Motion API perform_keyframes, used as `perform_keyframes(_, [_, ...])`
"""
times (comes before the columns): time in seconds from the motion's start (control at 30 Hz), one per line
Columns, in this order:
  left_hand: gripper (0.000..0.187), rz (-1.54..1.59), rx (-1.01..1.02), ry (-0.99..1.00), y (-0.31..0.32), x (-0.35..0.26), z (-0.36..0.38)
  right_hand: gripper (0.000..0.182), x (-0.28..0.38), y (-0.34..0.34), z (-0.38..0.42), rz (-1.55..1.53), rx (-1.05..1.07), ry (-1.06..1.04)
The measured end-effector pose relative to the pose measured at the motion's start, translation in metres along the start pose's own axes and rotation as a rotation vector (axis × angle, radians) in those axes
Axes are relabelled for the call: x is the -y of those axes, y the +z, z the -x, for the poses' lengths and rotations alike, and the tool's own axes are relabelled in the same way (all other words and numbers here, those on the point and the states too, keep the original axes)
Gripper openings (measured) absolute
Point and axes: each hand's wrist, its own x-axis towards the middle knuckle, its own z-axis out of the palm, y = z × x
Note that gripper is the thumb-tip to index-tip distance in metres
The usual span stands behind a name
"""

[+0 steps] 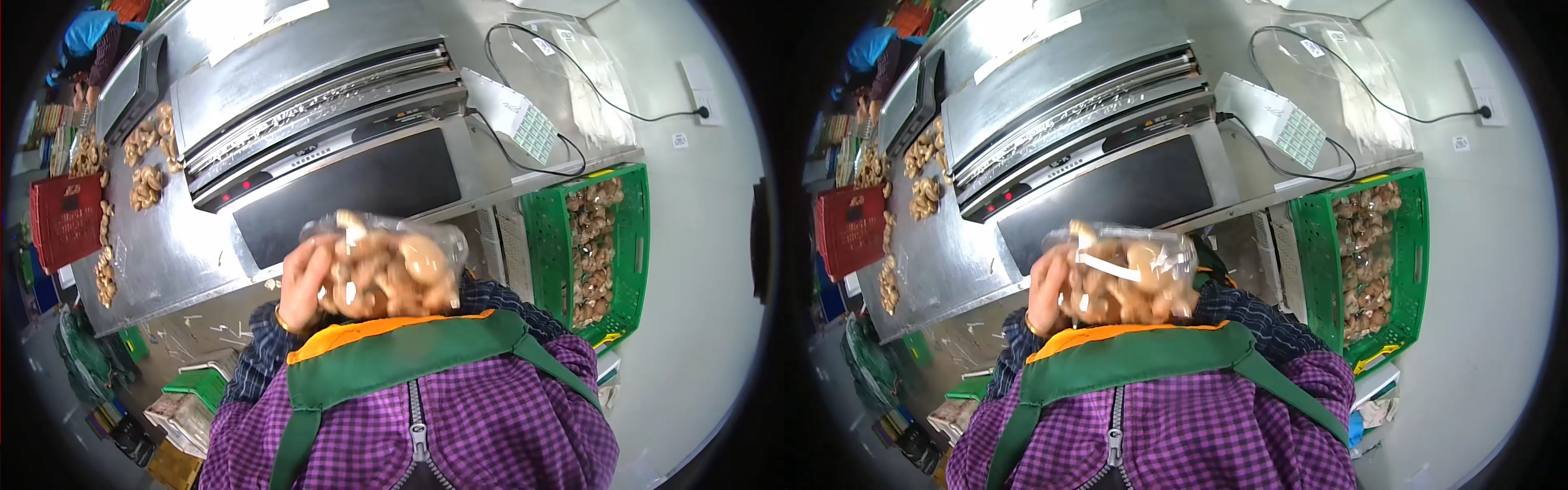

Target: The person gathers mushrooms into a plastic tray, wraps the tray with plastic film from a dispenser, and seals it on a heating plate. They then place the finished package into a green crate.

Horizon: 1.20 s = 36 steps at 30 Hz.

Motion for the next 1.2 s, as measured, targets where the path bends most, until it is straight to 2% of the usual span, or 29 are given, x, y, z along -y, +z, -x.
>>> perform_keyframes(0.03, [0.032,0.235,0.098,-0.083,-0.003,0.007,-0.015,0.050,0.005,-0.002,0.005,0.009,0.007,-0.015])
perform_keyframes(0.07, [0.031,0.466,0.195,-0.171,-0.006,0.012,-0.028,0.050,0.010,-0.007,0.014,0.471,-0.137,0.043])
perform_keyframes(0.13, [0.027,0.362,-0.072,-0.063,0.031,0.016,-0.050,0.049,0.022,-0.014,0.028,1.389,-0.462,0.148])
perform_keyframes(0.17, [0.028,0.347,-0.020,-0.079,0.039,0.018,-0.058,0.059,0.025,-0.009,0.032,0.841,-0.381,-0.077])
perform_keyframes(0.2, [0.029,0.333,0.044,-0.103,0.048,0.023,-0.066,0.055,0.027,-0.012,0.045,0.676,-0.554,-0.158])
perform_keyframes(0.27, [0.039,0.253,0.196,-0.043,0.086,0.021,-0.072,0.052,0.035,-0.015,0.058,0.488,-0.562,-0.608])
perform_keyframes(0.33, [0.044,0.195,0.449,-0.111,0.117,0.015,-0.080,0.048,0.060,0.003,0.089,0.327,-0.449,-0.761])
perform_keyframes(0.4, [0.047,0.074,0.552,-0.208,0.133,0.026,-0.085,0.044,0.087,-0.004,0.138,0.323,-0.593,-0.970])
perform_keyframes(0.47, [0.043,-0.041,0.573,-0.248,0.145,0.032,-0.088,0.043,0.119,-0.017,0.210,0.546,-0.766,-1.142])
perform_keyframes(0.53, [0.036,-0.096,0.505,-0.319,0.147,0.037,-0.096,0.046,0.142,-0.029,0.283,1.124,-1.205,-1.252])
perform_keyframes(0.6, [0.032,-0.107,0.422,-0.344,0.149,0.040,-0.103,0.054,0.163,-0.048,0.367,1.321,-1.712,-1.037])
perform_keyframes(0.67, [0.029,-0.130,0.360,-0.337,0.153,0.038,-0.106,0.066,0.190,-0.046,0.398,0.694,-1.829,-1.304])
perform_keyframes(0.77, [0.027,-0.184,0.307,-0.352,0.158,0.038,-0.108,0.069,0.233,-0.100,0.467,0.605,-1.889,-1.399])
perform_keyframes(0.87, [0.025,-0.198,0.284,-0.382,0.161,0.043,-0.108,0.068,0.263,-0.126,0.498,0.541,-1.884,-1.307])
perform_keyframes(0.9, [0.025,-0.219,0.277,-0.390,0.163,0.043,-0.107,0.059,0.276,-0.140,0.505,0.551,-1.890,-1.379])
perform_keyframes(0.93, [0.026,-0.239,0.276,-0.396,0.164,0.044,-0.107,0.059,0.285,-0.149,0.515,0.545,-1.883,-1.377])
perform_keyframes(1.0, [0.027,-0.264,0.259,-0.408,0.166,0.044,-0.106,0.050,0.293,-0.149,0.512,0.954,-2.384,-0.792])
perform_keyframes(1.03, [0.027,-0.267,0.251,-0.411,0.167,0.043,-0.106,0.044,0.294,-0.152,0.505,0.813,-2.468,-0.824])
perform_keyframes(1.07, [0.029,-0.265,0.254,-0.414,0.167,0.042,-0.106,0.044,0.292,-0.143,0.499,0.816,-2.464,-0.815])
perform_keyframes(1.13, [0.030,-0.253,0.242,-0.413,0.165,0.040,-0.107,0.043,0.287,-0.127,0.485,0.759,-2.649,-0.713])
perform_keyframes(1.17, [0.030,-0.258,0.232,-0.419,0.163,0.039,-0.107,0.046,0.283,-0.137,0.484,0.907,-2.701,-0.852])
perform_keyframes(1.2, [0.031,-0.254,0.205,-0.419,0.160,0.037,-0.106,0.044,0.279,-0.142,0.486,0.888,-2.837,-0.741])
